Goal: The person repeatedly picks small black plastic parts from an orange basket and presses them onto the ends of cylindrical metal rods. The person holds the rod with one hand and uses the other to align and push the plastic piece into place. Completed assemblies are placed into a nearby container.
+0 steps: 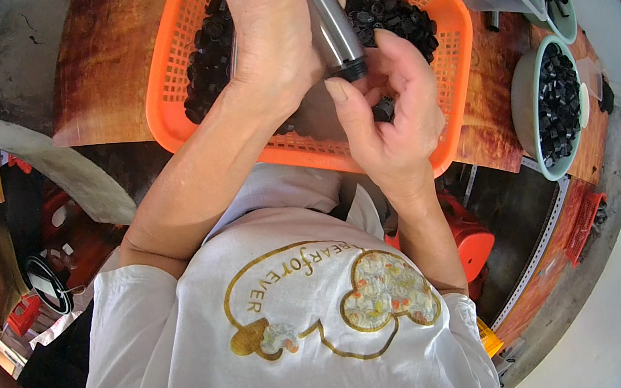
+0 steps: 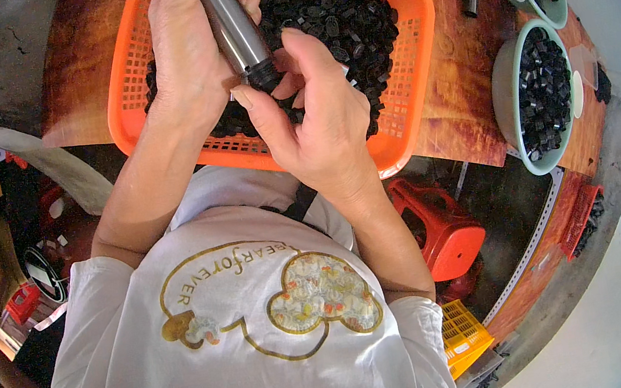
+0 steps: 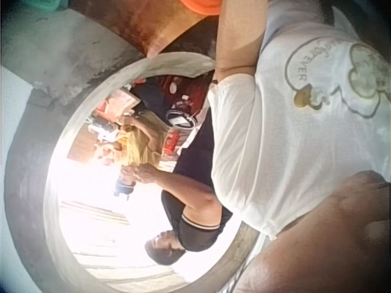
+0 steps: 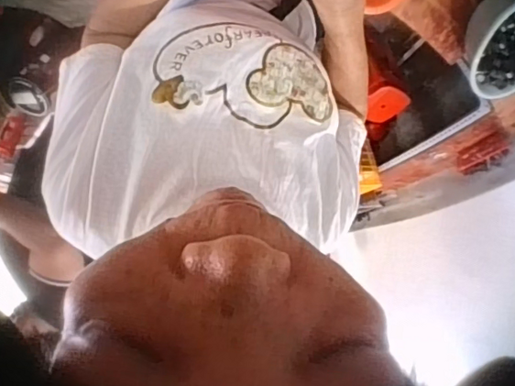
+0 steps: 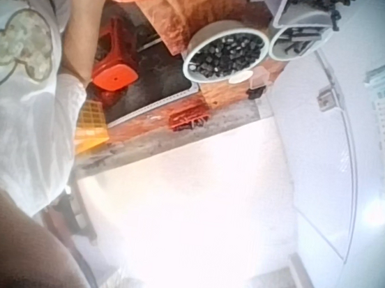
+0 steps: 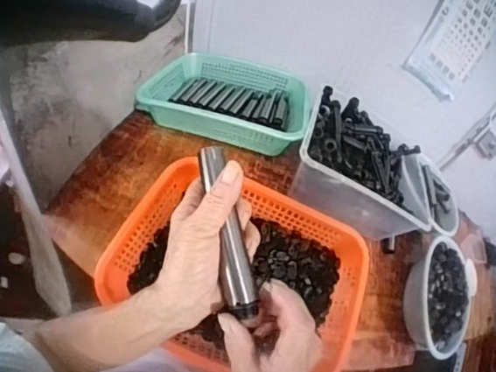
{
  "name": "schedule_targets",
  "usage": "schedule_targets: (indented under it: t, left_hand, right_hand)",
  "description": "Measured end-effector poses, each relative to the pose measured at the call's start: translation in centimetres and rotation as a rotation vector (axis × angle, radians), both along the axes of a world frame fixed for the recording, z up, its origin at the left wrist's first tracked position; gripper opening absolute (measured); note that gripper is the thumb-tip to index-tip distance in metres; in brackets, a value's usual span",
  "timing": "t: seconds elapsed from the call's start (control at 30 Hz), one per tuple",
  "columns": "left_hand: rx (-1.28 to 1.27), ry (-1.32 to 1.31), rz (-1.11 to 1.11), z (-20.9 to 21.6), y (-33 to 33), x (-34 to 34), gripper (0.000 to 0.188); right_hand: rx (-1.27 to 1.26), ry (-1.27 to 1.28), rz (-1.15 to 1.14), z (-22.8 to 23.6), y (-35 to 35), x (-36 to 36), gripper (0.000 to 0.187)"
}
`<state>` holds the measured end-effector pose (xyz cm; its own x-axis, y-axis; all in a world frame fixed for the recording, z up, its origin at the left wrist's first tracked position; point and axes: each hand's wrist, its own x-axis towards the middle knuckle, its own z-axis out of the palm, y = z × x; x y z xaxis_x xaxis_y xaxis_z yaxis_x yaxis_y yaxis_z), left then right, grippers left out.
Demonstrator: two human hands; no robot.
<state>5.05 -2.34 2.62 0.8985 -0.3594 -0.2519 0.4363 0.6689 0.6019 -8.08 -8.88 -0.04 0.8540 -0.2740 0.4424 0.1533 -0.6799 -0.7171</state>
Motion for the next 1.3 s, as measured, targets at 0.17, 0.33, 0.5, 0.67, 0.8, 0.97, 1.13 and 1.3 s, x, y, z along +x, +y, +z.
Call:
schedule_targets:
  t: [0.17,0.33,0.5,0.67,0.8,0.97,1.13,1.3]
  left_hand:
    - [0.068,0.009,0.039,0.2,0.1,0.0,0.028]
    - [0.107,0.02,0.041,0.2,0.0,-0.1,0.032]
    - [0.119,-0.04,-0.018,0.1,0.3,-0.4,0.034]
    - [0.061,-0.061,0.02,0.0,0.1,-0.6,0.033]
    - [0.029,-0.037,0.038,0.0,-0.2,-0.6,0.033]
    - [0.021,-0.062,0.038,0.0,-0.1,-0.7,0.033]
    - [-0.017,-0.111,0.07,0.1,-0.1,-1.0,0.032]
    - [0.023,-0.147,0.096,0.4,-0.2,-1.0,0.031]
  right_hand:
    - [-0.003,-0.118,-0.034,-0.5,0.2,0.6,0.053]
    - [-0.014,-0.192,-0.096,-1.1,0.6,1.2,0.049]
    - [0.003,-0.276,-0.078,-1.0,0.7,1.4,0.048]
    - [-0.07,-0.18,-0.039,-0.1,0.5,0.4,0.045]
    - [-0.091,-0.178,-0.075,0.0,0.8,0.3,0.039]
    - [-0.067,-0.2,-0.041,0.0,0.6,0.2,0.036]
    - [0.076,-0.191,-0.044,-0.4,1.0,-0.1,0.033]
    - [0.172,-0.206,-0.024,-0.9,1.2,0.0,0.032]
